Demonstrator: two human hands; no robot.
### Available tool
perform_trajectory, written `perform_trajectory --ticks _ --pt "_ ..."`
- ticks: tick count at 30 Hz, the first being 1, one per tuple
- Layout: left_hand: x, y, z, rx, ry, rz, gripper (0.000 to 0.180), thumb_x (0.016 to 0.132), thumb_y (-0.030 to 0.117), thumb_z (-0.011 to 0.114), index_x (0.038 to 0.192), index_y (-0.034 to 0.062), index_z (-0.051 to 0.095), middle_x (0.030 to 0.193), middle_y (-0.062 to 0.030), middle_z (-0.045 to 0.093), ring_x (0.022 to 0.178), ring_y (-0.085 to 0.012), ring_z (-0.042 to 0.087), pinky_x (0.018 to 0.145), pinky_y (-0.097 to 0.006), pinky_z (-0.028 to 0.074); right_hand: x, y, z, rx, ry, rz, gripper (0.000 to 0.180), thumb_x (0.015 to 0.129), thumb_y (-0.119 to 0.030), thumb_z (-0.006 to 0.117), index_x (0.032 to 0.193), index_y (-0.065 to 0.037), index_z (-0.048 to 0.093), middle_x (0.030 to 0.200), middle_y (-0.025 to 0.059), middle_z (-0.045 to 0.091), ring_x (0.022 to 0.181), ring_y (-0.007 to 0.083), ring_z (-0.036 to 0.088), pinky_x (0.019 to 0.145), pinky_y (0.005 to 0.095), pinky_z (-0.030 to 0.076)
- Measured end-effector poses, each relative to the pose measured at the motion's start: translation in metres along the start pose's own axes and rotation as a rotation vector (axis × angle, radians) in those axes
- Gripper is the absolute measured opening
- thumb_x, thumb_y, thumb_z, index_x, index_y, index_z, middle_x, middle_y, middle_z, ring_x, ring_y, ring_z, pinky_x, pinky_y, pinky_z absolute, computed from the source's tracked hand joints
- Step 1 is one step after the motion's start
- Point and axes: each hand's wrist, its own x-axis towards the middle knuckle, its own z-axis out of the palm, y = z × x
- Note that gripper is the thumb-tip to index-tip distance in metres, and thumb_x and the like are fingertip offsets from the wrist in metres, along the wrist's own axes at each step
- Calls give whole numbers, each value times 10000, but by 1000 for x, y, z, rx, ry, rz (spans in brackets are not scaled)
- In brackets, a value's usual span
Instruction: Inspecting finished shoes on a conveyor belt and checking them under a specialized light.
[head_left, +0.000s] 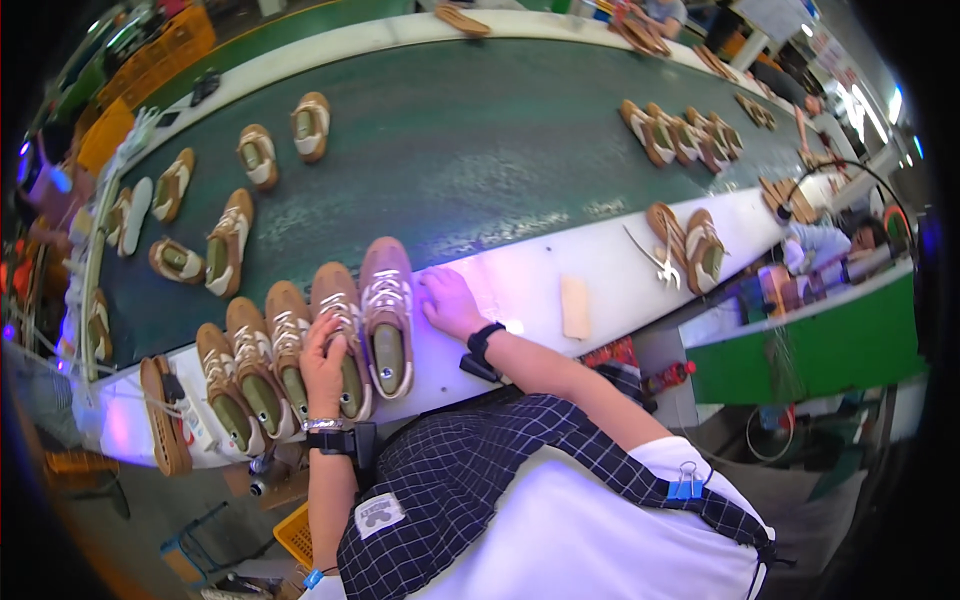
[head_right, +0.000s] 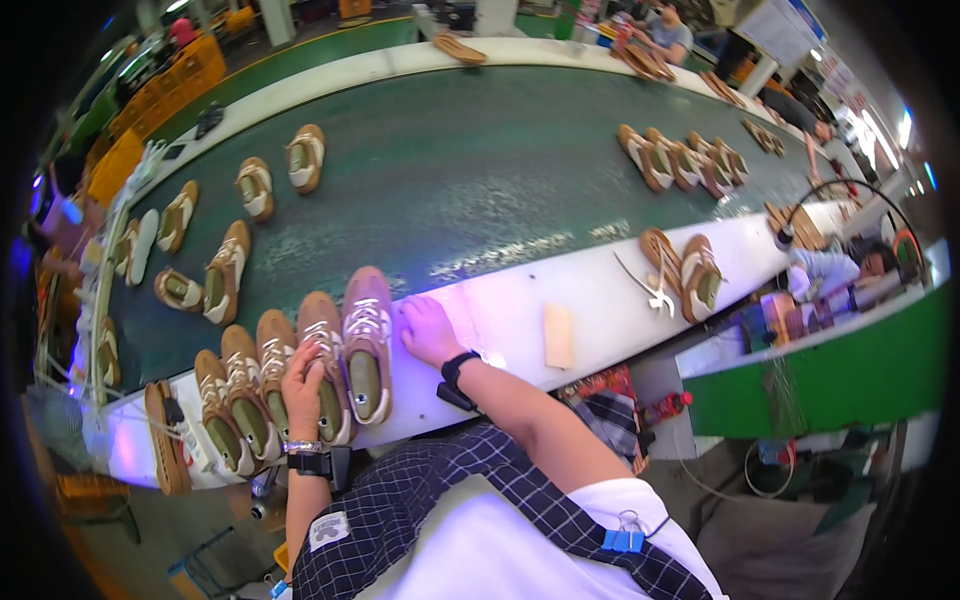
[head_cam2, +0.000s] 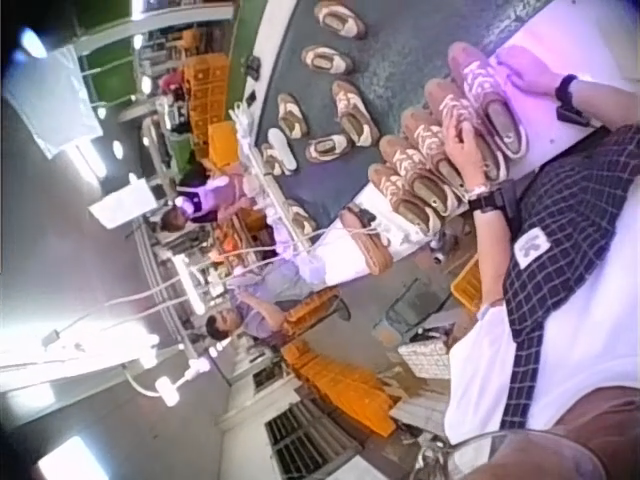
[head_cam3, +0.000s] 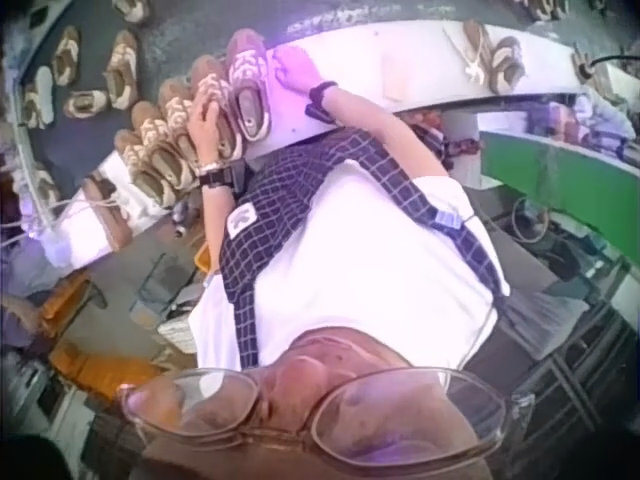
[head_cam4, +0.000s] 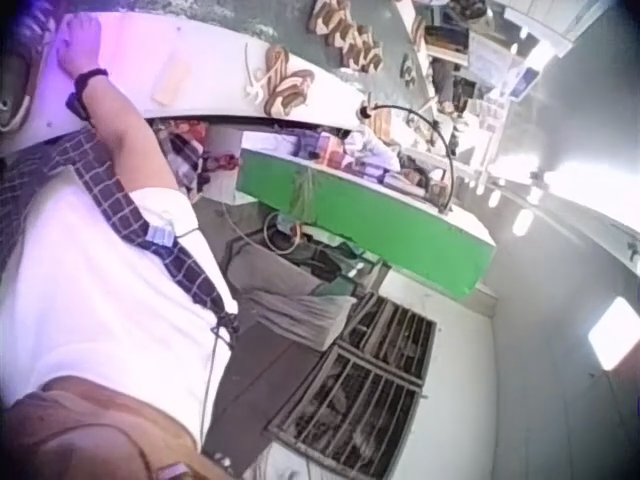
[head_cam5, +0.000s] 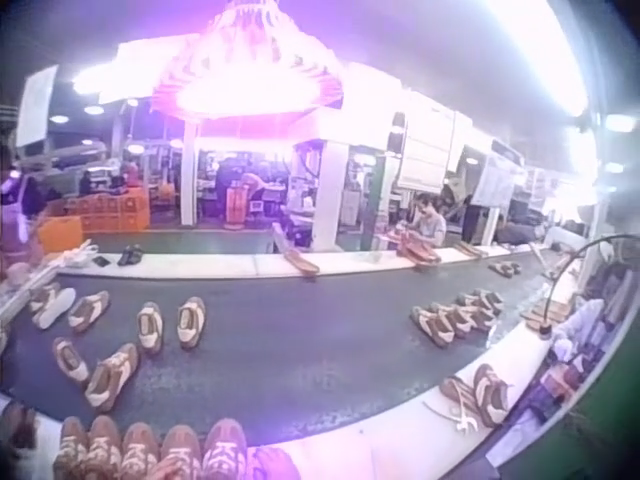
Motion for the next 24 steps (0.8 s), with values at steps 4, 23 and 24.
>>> perform_trajectory --ticks 4,23,24 --pt "0 2 1 8 -14 -20 288 870 64 579 1132 -39 637 1290 -131 570 1227 -239 502 1058 -340 349 11 34 -32 -116 -292 -80 349 750 -153 621 1056 5 563 1213 205 521 1091 372 514 943 433 443" --pt "2 2 2 30 -49 -39 290 908 45 524 1163 -68 602 1319 -143 548 1238 -243 487 1067 -341 334 -7 95 -74 -403 -44 90 522 800 -482 590 1067 -33 589 1077 171 563 1151 350 476 1127 479 242" --pt "2 2 3 41 -39 -53 290 909 43 521 1165 -66 603 1323 -141 545 1241 -240 484 1069 -341 333 -7 95 -75 -400 -37 92 521 798 -484 591 1062 -35 591 1068 169 563 1142 348 479 1126 477 243"
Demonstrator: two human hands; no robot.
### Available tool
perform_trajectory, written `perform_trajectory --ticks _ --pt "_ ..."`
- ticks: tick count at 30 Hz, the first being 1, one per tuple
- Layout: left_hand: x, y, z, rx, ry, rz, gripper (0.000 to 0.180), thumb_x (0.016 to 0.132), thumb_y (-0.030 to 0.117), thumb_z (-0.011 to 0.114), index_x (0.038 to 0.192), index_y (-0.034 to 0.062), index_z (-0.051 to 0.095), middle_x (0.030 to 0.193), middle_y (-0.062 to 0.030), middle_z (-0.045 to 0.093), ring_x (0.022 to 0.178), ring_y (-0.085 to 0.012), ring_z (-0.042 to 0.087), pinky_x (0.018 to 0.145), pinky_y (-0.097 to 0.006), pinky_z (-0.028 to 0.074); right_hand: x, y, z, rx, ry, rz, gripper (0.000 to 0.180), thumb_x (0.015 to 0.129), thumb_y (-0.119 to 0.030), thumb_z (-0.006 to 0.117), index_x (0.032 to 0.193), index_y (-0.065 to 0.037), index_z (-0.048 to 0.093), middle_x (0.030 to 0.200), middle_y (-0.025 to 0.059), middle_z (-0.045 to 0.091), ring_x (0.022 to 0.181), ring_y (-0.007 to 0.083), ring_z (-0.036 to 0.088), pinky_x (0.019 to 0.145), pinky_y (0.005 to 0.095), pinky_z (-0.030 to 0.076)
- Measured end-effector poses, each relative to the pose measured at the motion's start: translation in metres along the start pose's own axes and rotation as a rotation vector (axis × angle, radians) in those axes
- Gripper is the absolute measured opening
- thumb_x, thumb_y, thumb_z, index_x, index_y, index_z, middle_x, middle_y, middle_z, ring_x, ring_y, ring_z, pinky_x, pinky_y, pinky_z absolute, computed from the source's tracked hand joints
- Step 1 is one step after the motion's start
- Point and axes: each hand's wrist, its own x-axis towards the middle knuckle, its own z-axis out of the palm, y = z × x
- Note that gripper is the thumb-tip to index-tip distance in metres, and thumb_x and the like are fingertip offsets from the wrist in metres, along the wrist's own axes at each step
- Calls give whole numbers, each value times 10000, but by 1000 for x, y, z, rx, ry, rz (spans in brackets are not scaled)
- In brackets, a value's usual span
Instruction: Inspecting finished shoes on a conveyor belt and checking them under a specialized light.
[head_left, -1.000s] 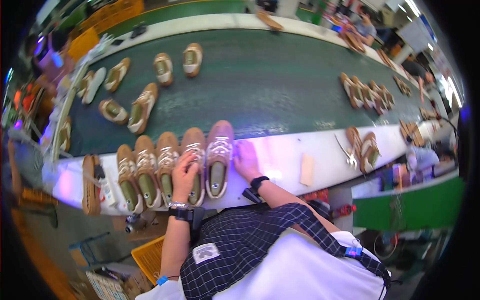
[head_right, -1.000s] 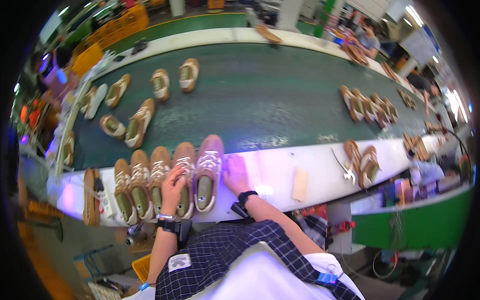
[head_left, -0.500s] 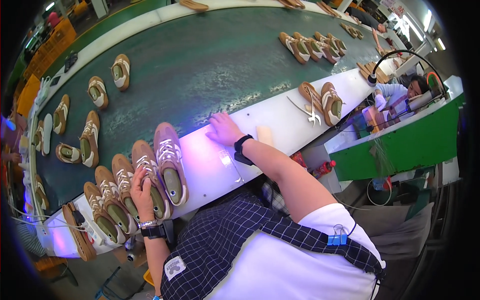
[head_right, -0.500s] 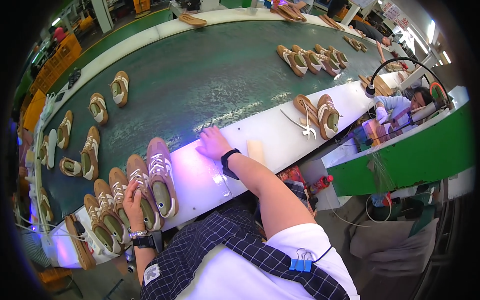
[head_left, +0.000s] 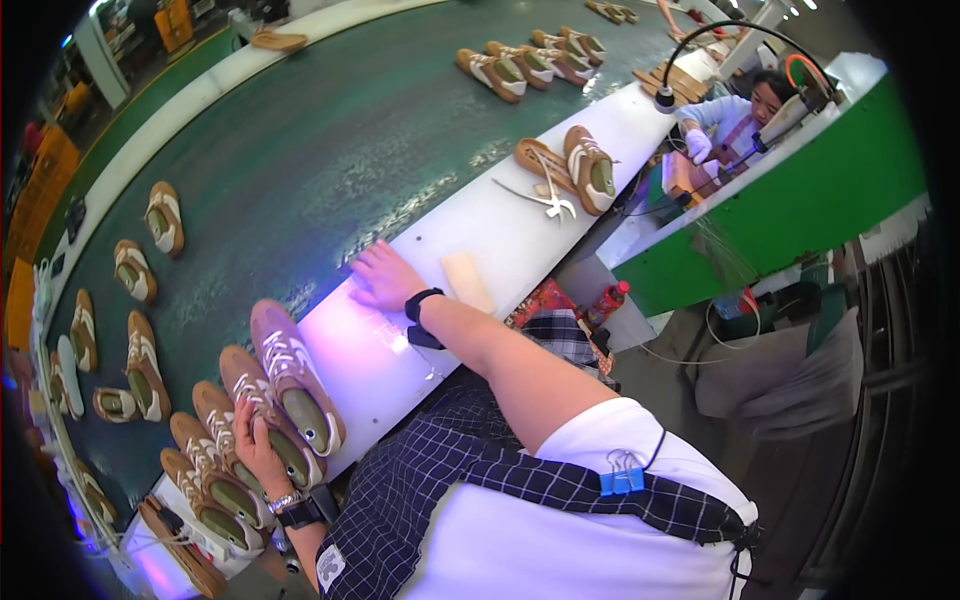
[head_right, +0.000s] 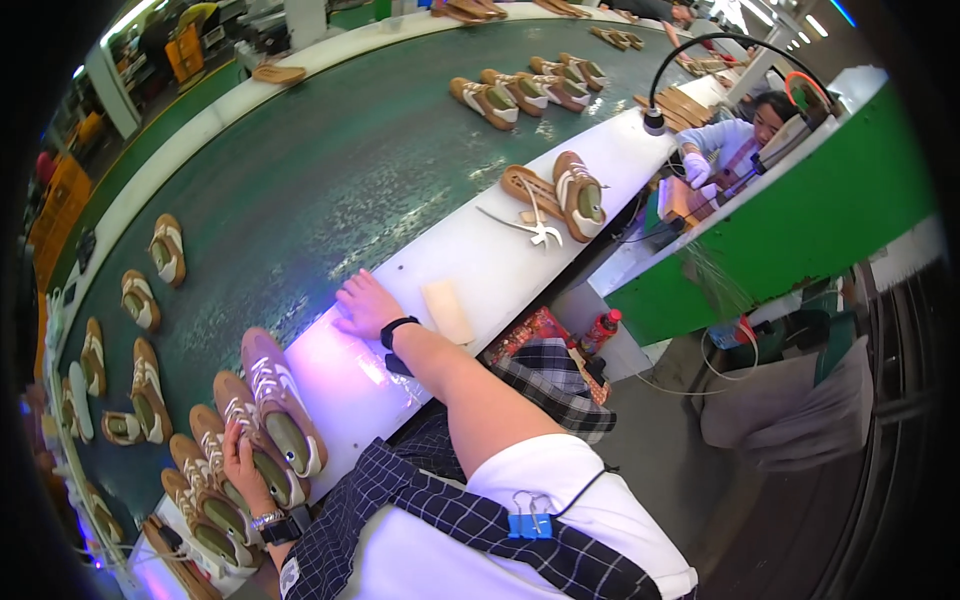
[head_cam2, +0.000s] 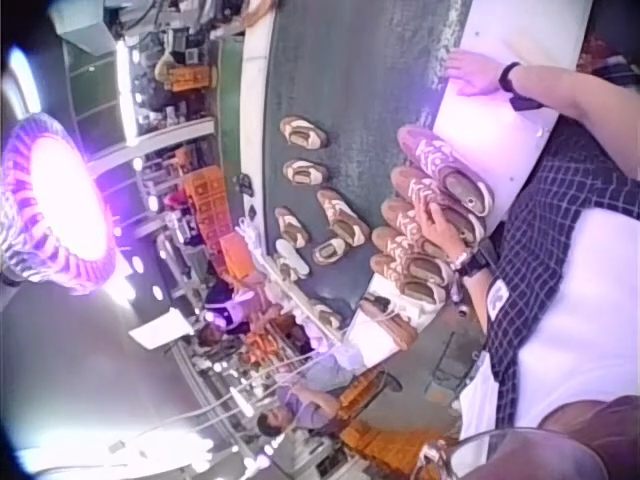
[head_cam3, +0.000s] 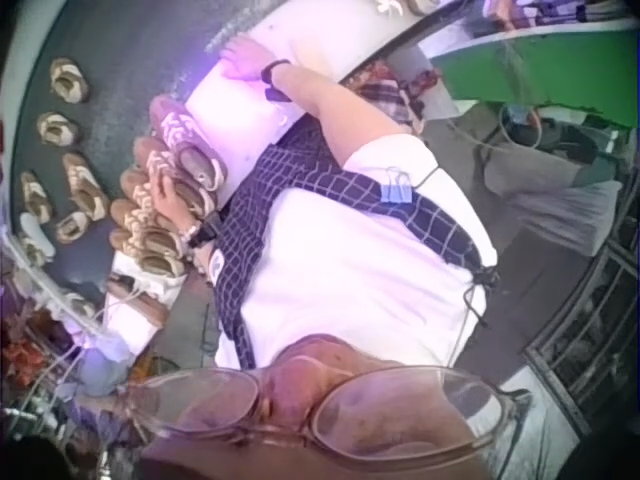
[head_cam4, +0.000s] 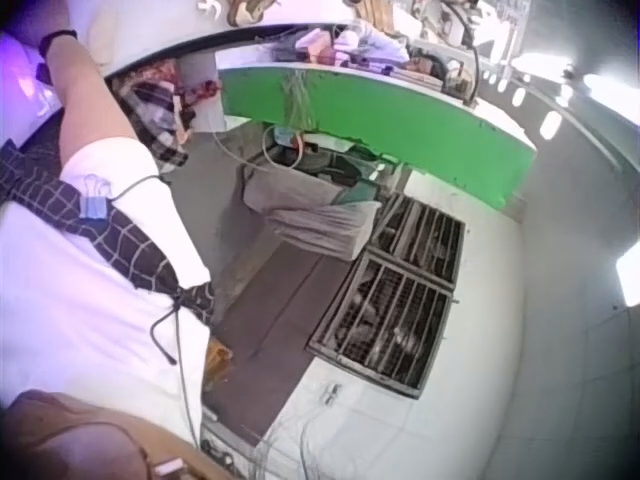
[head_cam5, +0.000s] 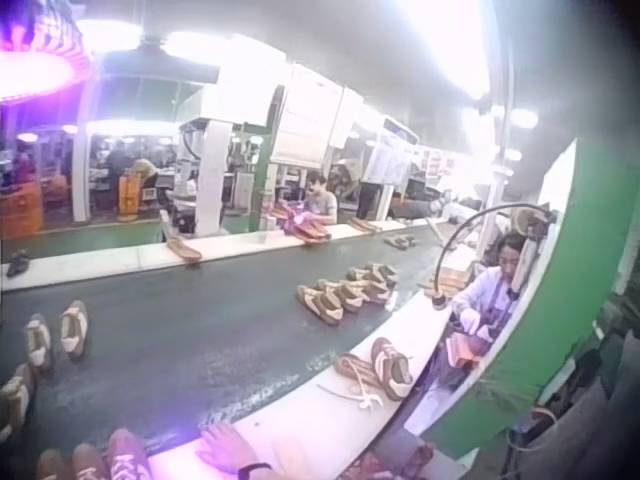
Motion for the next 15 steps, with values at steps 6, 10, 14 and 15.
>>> perform_trajectory --ticks 6,10,14,15 --pt "0 -4 1 -98 1 -24 297 909 38 511 1175 -60 599 1345 -134 526 1236 -233 483 1071 -341 333 -1 -1 -1 7 -6 22 497 783 -475 607 1031 -45 596 1028 159 562 1098 335 494 1115 466 258" --pt "0 -7 0 -116 -4 -9 297 908 36 510 1175 -63 593 1340 -138 529 1225 -229 488 1066 -336 338 -1 -2 -3 13 -3 26 479 773 -460 622 1011 -45 595 1011 155 559 1076 335 498 1112 467 264" --pt "0 -9 0 -4 23 19 285 880 27 517 1135 -62 604 1297 -158 557 1219 -259 504 1065 -365 343 0 -5 -9 28 8 5 489 785 -442 615 1056 -37 570 1024 165 554 1075 345 496 1101 487 276" --pt "1 -8 0 6 25 26 283 866 26 522 1121 -61 608 1283 -162 564 1218 -270 506 1066 -374 343 1 -5 -10 22 -30 13 486 806 -432 599 1082 -34 563 1031 173 551 1071 354 496 1088 500 289"
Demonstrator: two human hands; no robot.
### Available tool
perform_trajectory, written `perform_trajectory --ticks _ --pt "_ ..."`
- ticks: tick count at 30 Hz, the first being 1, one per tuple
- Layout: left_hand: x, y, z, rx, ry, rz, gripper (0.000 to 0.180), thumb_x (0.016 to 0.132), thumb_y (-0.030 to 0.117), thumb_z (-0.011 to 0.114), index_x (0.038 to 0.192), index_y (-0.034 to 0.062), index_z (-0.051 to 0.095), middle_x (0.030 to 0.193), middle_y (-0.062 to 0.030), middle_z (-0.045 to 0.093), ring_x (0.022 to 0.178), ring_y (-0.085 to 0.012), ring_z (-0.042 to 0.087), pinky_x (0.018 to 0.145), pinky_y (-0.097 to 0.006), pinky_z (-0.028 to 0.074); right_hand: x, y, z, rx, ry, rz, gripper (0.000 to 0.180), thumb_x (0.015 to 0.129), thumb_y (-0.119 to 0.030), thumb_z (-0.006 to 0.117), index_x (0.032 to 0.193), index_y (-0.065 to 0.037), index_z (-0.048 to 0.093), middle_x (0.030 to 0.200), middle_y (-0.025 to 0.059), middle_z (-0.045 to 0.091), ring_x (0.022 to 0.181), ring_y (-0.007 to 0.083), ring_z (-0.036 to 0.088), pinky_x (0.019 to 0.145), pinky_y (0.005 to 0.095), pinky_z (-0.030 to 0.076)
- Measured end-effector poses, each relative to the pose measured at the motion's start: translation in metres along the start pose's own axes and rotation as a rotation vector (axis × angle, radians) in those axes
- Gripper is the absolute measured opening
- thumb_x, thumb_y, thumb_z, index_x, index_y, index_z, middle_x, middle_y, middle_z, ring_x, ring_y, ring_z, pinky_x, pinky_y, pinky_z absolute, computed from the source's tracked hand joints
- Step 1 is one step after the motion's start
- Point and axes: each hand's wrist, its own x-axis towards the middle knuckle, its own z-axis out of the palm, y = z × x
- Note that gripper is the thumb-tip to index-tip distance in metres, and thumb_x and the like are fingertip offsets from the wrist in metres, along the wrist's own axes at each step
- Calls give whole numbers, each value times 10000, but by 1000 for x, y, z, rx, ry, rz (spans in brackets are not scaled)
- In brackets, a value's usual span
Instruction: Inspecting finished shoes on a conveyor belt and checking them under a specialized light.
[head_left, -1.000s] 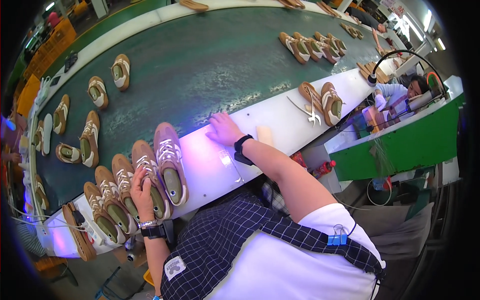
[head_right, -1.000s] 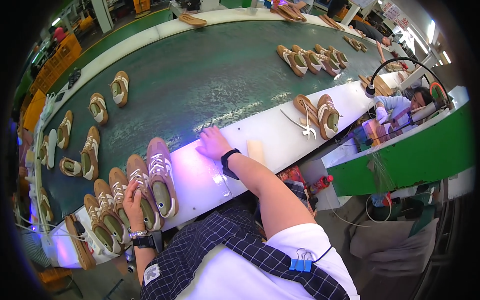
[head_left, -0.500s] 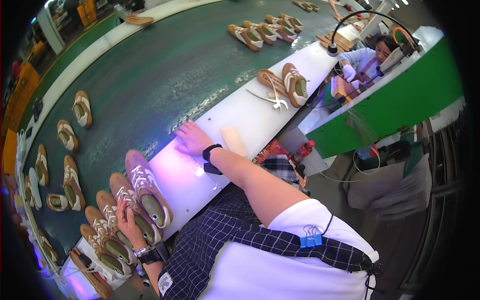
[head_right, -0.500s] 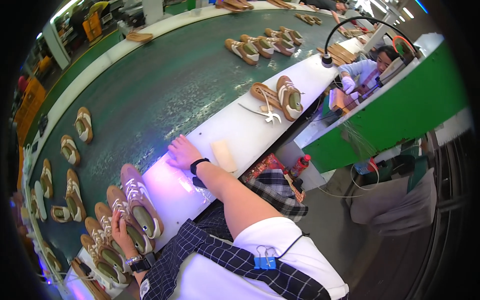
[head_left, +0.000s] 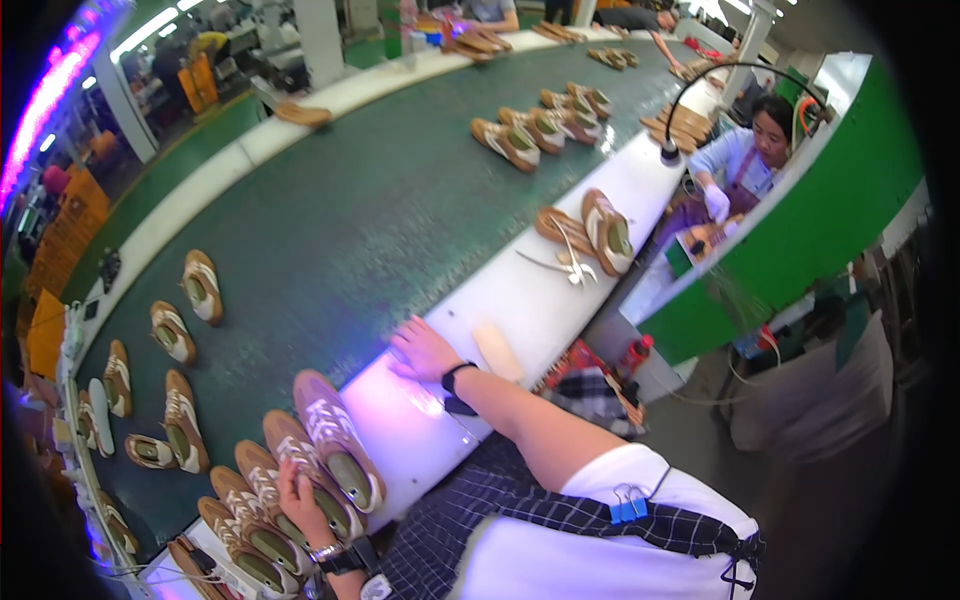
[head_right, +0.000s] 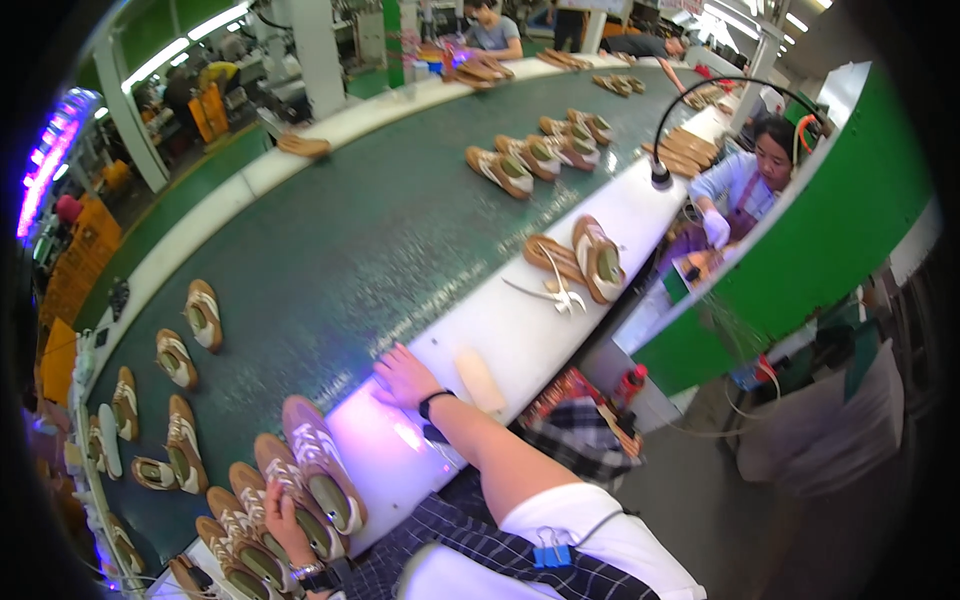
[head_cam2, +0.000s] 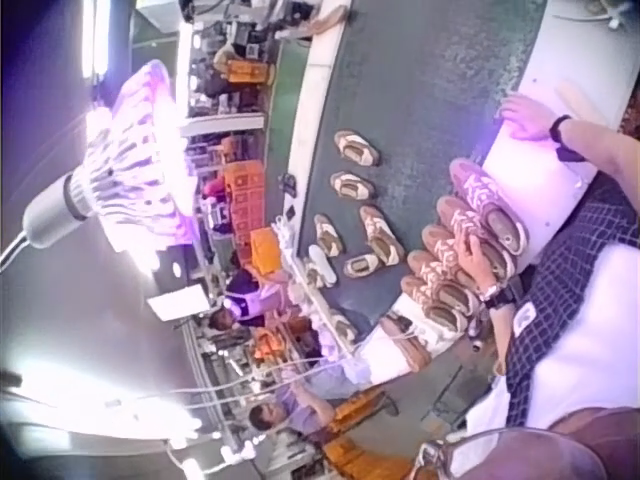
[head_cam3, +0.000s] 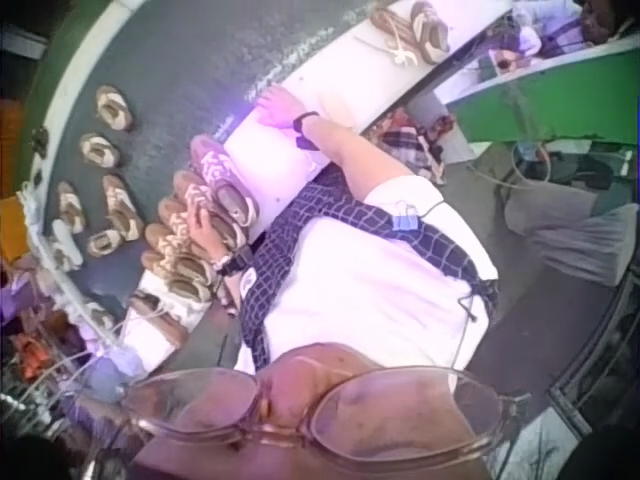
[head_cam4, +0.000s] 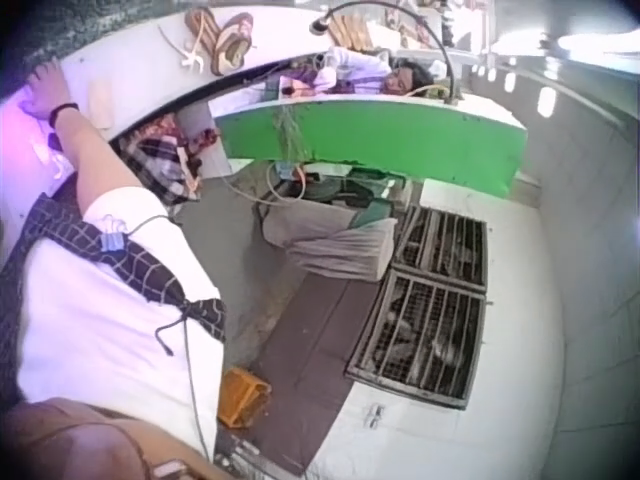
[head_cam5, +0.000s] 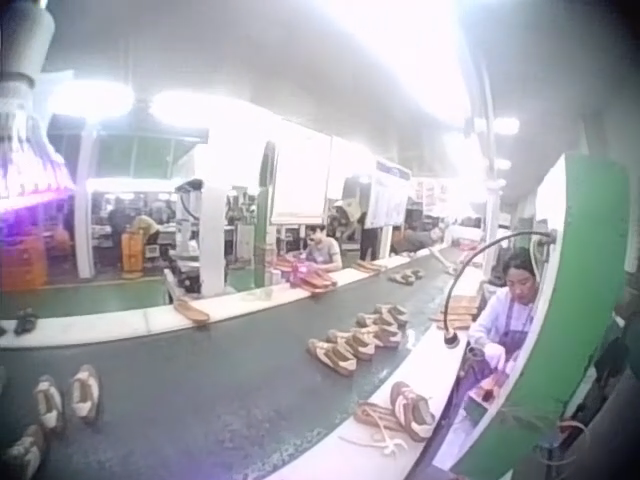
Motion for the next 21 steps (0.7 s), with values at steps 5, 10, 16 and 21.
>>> perform_trajectory --ticks 5,10,16,21 --pt "0 3 3 -52 32 -8 266 828 35 552 1065 -57 630 1258 -172 575 1203 -279 515 1054 -370 357 0 -1 -2 7 -25 10 500 797 -446 611 1078 -34 572 1090 159 565 1121 328 490 1128 477 242" --pt "-2 6 3 -81 21 14 287 825 39 561 1086 -55 636 1280 -178 565 1206 -275 513 1057 -364 354 -2 1 0 7 -12 8 514 818 -459 596 1105 -33 580 1090 153 569 1135 319 489 1128 476 243" --pt "-2 7 3 -45 27 -1 281 828 23 558 1084 -67 634 1291 -184 560 1220 -279 507 1064 -367 348 -2 1 -2 23 -55 35 539 824 -453 601 1129 -9 579 1134 169 564 1166 339 478 1126 496 242" --pt "-3 6 4 -35 22 7 277 828 4 551 1084 -78 621 1300 -179 554 1227 -278 501 1062 -366 350 -3 3 0 84 -29 64 533 810 -454 620 1094 -4 586 1120 168 564 1157 335 484 1126 494 245"
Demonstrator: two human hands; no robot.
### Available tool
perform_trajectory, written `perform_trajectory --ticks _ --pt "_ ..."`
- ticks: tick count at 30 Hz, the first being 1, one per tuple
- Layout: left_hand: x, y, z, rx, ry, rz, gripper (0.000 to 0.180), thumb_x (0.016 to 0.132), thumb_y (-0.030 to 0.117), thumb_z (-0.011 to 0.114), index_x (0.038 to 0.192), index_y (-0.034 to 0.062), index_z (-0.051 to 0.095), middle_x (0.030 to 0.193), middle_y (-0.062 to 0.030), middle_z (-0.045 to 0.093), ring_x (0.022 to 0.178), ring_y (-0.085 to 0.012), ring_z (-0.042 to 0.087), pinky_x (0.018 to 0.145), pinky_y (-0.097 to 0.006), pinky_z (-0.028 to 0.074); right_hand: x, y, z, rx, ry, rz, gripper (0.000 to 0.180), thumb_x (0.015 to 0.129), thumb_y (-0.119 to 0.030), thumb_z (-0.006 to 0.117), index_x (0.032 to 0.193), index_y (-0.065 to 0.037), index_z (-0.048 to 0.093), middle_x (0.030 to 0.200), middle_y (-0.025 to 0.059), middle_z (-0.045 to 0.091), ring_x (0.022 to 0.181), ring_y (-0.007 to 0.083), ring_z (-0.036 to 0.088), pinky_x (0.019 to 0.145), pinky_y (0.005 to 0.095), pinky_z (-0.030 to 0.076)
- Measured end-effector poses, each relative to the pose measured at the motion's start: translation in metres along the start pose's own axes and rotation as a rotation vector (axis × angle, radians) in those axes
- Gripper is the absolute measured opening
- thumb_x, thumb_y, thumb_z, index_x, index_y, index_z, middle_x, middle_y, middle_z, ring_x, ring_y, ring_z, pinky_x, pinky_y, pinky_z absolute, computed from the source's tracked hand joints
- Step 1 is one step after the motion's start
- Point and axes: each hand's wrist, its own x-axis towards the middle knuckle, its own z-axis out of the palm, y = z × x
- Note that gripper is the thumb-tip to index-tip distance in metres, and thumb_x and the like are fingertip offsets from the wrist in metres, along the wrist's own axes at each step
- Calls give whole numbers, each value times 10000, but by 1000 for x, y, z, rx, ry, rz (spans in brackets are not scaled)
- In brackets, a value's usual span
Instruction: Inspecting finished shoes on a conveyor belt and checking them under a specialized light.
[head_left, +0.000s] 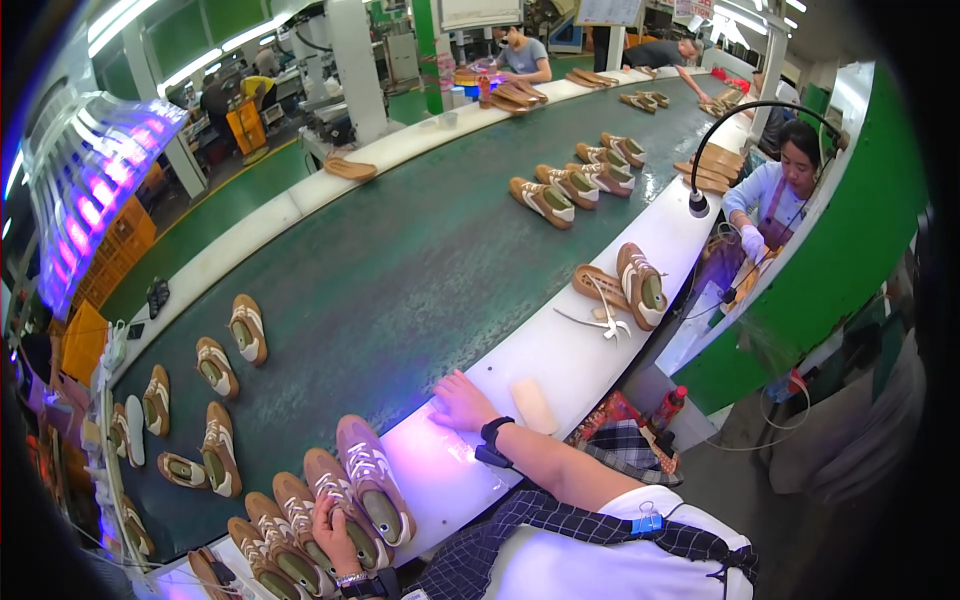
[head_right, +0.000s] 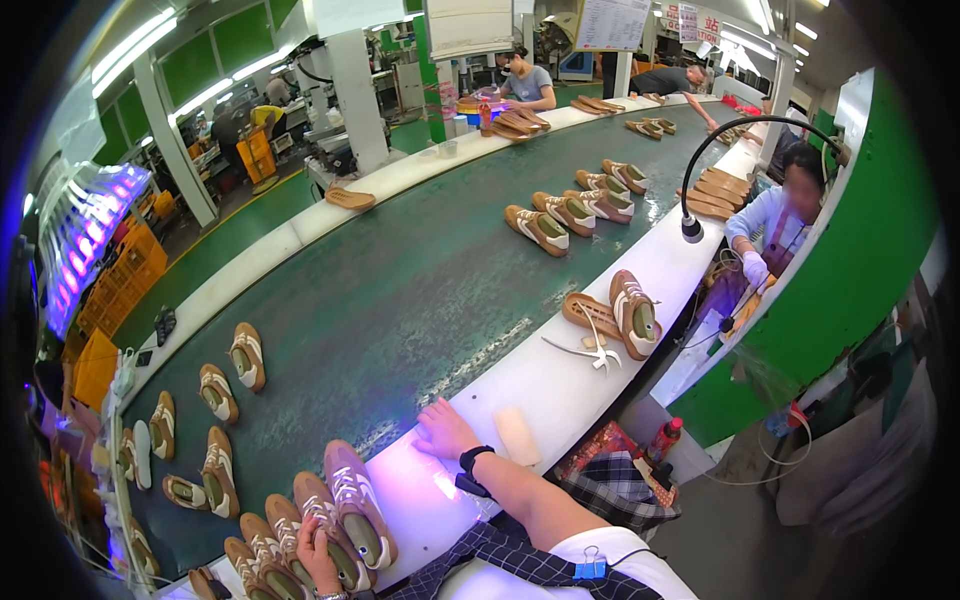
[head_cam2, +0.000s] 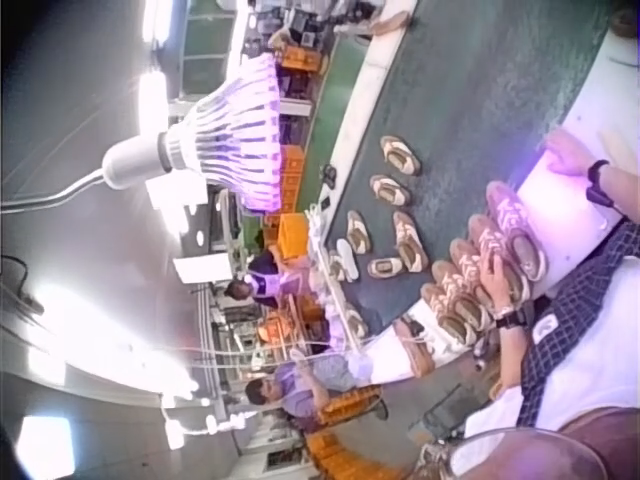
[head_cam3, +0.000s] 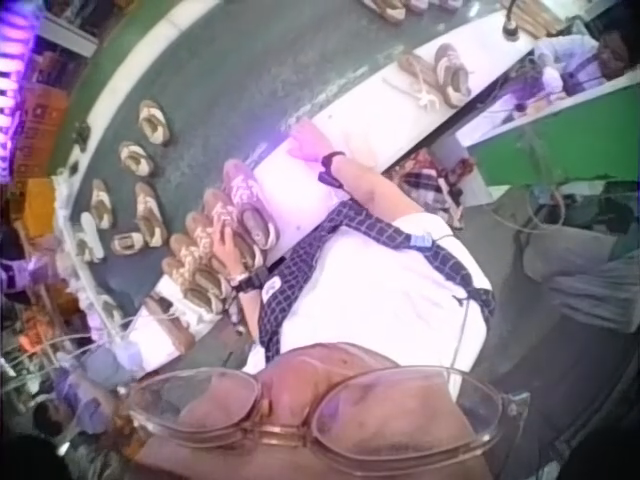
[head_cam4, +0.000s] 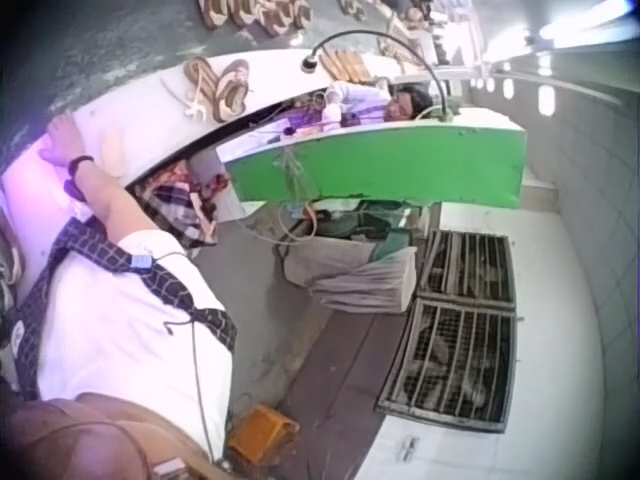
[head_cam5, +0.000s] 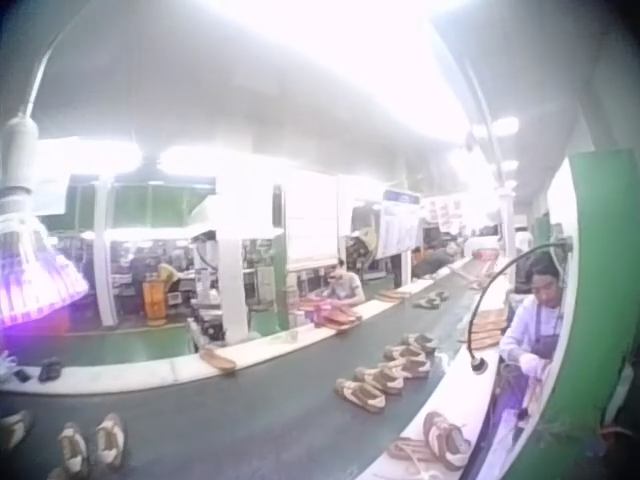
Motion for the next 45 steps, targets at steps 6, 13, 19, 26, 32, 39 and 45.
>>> perform_trajectory --ticks 6,13,19,26,32,39,45 --pt "9 16 7 298 -74 -36 461 791 135 637 1207 -47 561 1280 -211 540 1212 -336 489 1058 -407 345 -1 9 7 79 59 -15 489 748 -386 674 1059 -21 578 1098 152 551 1153 331 482 1129 483 246" --pt "10 65 55 730 -215 -105 488 818 211 675 1227 -38 576 1262 -260 561 1194 -389 507 1047 -428 363 9 27 2 326 -111 29 476 731 -312 679 1097 -21 593 1116 157 584 1136 335 516 1131 540 208" --pt "10 78 103 652 -146 82 574 782 172 667 1289 -45 508 1261 -254 542 1190 -388 486 1040 -432 352 45 79 -36 708 -414 340 482 759 -351 715 1100 -17 648 1044 152 684 981 268 643 856 359 504" --pt "12 87 116 760 -76 58 536 765 188 649 1226 -60 532 1175 -253 573 1091 -405 533 984 -447 394 119 247 -140 254 -175 613 451 697 -283 660 1010 42 663 1027 242 674 955 360 653 837 419 513" --pt "9 91 129 1238 68 -44 676 727 411 687 1245 -1 549 1220 -249 543 1124 -434 486 990 -528 362 178 387 -210 -186 288 822 556 697 -237 702 1139 49 522 1176 240 505 1136 385 494 993 439 413" --pt "12 96 143 1309 149 -166 697 686 475 725 1212 34 602 1284 -274 498 1186 -455 446 1019 -542 341 209 476 -226 -178 343 907 557 658 -210 739 1114 35 532 1204 219 506 1183 362 464 1027 418 383" --pt "22 100 149 1322 111 -234 666 672 428 748 1177 15 613 1248 -297 513 1119 -478 492 990 -540 380 220 489 -240 -90 83 1087 655 545 -299 794 1087 -1 577 1061 218 663 1029 337 639 896 387 505"
